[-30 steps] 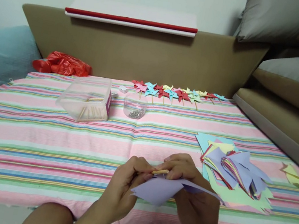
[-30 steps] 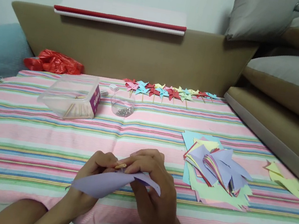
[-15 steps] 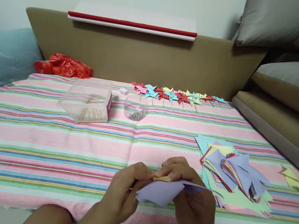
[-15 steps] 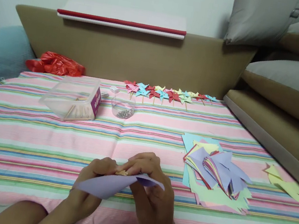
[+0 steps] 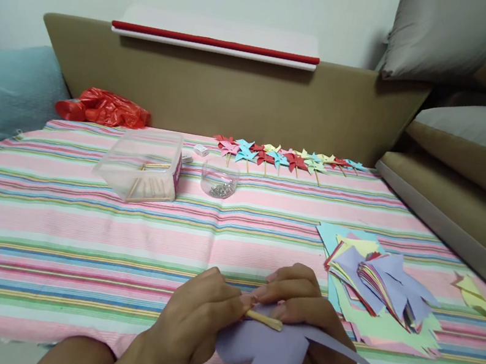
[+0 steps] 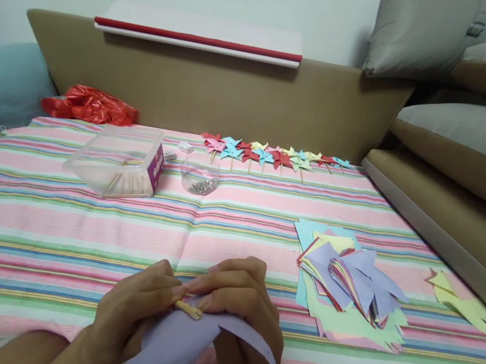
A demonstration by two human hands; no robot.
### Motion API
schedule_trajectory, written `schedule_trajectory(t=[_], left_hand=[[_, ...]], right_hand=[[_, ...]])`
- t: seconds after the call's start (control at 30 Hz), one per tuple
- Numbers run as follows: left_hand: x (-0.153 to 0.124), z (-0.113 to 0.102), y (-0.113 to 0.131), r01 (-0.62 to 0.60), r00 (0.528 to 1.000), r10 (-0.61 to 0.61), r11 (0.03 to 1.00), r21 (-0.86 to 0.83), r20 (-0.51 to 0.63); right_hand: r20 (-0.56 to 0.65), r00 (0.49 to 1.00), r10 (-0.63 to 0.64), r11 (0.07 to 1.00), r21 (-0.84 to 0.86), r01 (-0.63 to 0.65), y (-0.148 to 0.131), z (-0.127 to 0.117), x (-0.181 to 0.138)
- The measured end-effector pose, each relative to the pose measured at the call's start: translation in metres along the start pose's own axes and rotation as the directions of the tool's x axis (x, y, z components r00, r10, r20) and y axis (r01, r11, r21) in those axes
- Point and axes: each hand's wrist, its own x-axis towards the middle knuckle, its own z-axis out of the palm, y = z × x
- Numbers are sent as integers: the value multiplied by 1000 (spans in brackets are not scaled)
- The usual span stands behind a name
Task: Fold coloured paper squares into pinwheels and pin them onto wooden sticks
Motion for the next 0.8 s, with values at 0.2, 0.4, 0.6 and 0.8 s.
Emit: schedule_trajectory(t=[0.2,0.4,0.6,0.8], left_hand=[[7,12,2,-132,989,115,965,228,88],[22,26,-16,387,836,-440,896,-216,-329],[22,27,-33,496,702,-649,741,-453,-293],[26,29,-34,524,768,-615,763,-377,-177]], right_hand=[[-116,974,197,980,-11,-200,14,5,1],[150,678,720,671,98,-735,40,16,1],[239,697,676,713,26,-701,45,47,-8],[124,699,704,708,-62,-703,55,35,-1]])
